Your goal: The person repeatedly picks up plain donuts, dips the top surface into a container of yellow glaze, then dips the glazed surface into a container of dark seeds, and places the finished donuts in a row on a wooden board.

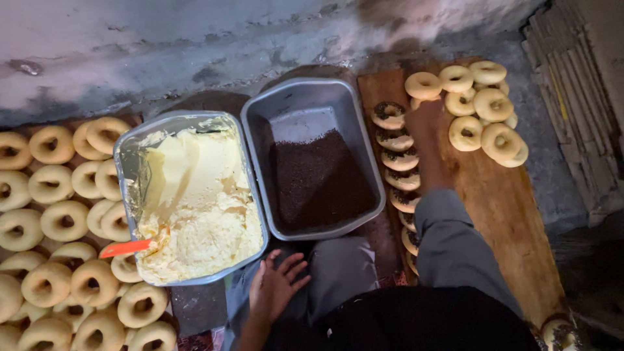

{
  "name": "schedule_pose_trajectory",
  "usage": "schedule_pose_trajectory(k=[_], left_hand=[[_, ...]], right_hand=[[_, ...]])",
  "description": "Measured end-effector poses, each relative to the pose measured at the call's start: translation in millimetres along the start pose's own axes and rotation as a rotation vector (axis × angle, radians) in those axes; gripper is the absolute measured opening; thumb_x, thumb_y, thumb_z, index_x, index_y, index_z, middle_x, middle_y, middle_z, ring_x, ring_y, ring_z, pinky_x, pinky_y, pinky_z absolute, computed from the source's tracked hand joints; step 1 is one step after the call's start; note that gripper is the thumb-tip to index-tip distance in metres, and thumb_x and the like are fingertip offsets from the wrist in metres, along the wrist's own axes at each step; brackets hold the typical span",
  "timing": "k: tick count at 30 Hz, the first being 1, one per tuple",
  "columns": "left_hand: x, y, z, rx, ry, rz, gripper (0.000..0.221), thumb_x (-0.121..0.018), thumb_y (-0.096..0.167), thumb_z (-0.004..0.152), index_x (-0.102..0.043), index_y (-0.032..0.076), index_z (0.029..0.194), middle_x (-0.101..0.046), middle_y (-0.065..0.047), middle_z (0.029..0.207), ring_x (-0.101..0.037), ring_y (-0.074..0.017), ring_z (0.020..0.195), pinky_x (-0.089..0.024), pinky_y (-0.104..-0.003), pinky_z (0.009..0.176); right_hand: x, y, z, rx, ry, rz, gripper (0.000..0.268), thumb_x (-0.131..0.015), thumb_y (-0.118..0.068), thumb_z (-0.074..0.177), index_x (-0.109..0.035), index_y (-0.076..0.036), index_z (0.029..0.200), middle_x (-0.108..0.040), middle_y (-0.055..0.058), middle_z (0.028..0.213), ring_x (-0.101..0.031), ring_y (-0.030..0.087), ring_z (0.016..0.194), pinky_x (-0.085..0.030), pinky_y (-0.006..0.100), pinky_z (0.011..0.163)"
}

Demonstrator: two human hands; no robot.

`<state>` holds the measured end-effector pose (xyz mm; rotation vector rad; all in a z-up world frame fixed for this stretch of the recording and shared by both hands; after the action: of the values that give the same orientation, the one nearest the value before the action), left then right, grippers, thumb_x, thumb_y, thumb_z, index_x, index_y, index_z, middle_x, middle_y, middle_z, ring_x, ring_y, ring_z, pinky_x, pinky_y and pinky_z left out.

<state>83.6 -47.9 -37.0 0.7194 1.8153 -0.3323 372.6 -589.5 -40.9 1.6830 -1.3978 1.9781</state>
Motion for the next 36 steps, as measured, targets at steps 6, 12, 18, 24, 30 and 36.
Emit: schedule_pose_trajectory(k=[6,12,18,24,30,36], left_hand=[[-0.1,1.3,2.1,0.014,0.033,0.009,0.047,-0.048,0.054,0.100,-0.049,0.024,0.135,-0.048,-0.026,0.147,-0.050,-0.0420,0.131,-0.040,-0.065,0.108],[-0.4,3.4,4.2,0.006,0.066,0.027,0.048,-0.049,0.055,0.098,-0.050,0.024,0.134,-0.048,-0.027,0.147,-0.050,-0.0425,0.132,-0.040,-0.065,0.108],[-0.7,-0.4,0.8,-0.002,0.008,0.080,0.049,-0.049,0.055,0.101,-0.049,0.022,0.137,-0.047,-0.025,0.148,-0.048,-0.0405,0.135,-0.039,-0.062,0.111],[-41.1,-7.7,10.3,-0.058,-0.111,0.131,0.057,-0.045,0.059,0.103,-0.048,0.018,0.143,-0.046,-0.022,0.153,-0.045,-0.0401,0.140,-0.039,-0.064,0.113],[-83.4,10.0,-6.7,-0.309,-0.118,-0.006,0.066,-0.042,0.056,0.101,-0.044,0.010,0.149,-0.049,-0.021,0.153,-0.047,-0.0419,0.139,-0.039,-0.061,0.112],[-59.9,39.1,-70.8,-0.426,-0.120,-0.169,0.065,-0.044,0.052,0.108,-0.044,0.003,0.150,-0.055,-0.018,0.143,-0.056,-0.0337,0.131,-0.045,-0.050,0.113]], right_hand=[[15.0,2.3,46.5,0.058,0.088,-0.183,0.044,-0.070,-0.010,0.085,-0.057,-0.006,0.127,-0.063,0.016,0.119,-0.064,0.026,0.107,-0.056,0.043,0.094],[-18.7,-6.4,71.4,0.143,-0.028,-0.334,0.044,-0.072,-0.013,0.086,-0.059,-0.005,0.128,-0.064,0.015,0.120,-0.063,0.026,0.109,-0.055,0.042,0.096],[15.2,-40.0,38.1,0.282,0.016,-0.281,0.045,-0.074,-0.016,0.087,-0.060,-0.004,0.128,-0.065,0.014,0.121,-0.063,0.025,0.112,-0.054,0.040,0.097],[64.0,-118.3,-186.6,0.640,-0.279,0.428,0.046,-0.076,-0.019,0.088,-0.061,-0.003,0.129,-0.066,0.013,0.122,-0.063,0.025,0.114,-0.054,0.039,0.099],[67.8,-173.2,-475.9,1.079,-1.164,0.584,0.048,-0.079,-0.023,0.089,-0.063,-0.002,0.130,-0.067,0.012,0.124,-0.063,0.025,0.116,-0.053,0.038,0.101],[58.1,-224.8,-539.5,0.945,-0.845,0.548,0.037,-0.081,-0.025,0.088,-0.072,-0.006,0.118,-0.073,0.009,0.107,-0.072,0.023,0.097,-0.057,0.033,0.087]])
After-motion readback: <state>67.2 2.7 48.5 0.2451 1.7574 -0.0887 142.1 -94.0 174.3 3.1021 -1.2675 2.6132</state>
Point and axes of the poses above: each hand's wrist, its own z-axis towards the middle knuckle, its own x-axis out of the back of the hand, y = z × x, the point moved 10 cm from there along z, towards the middle knuckle
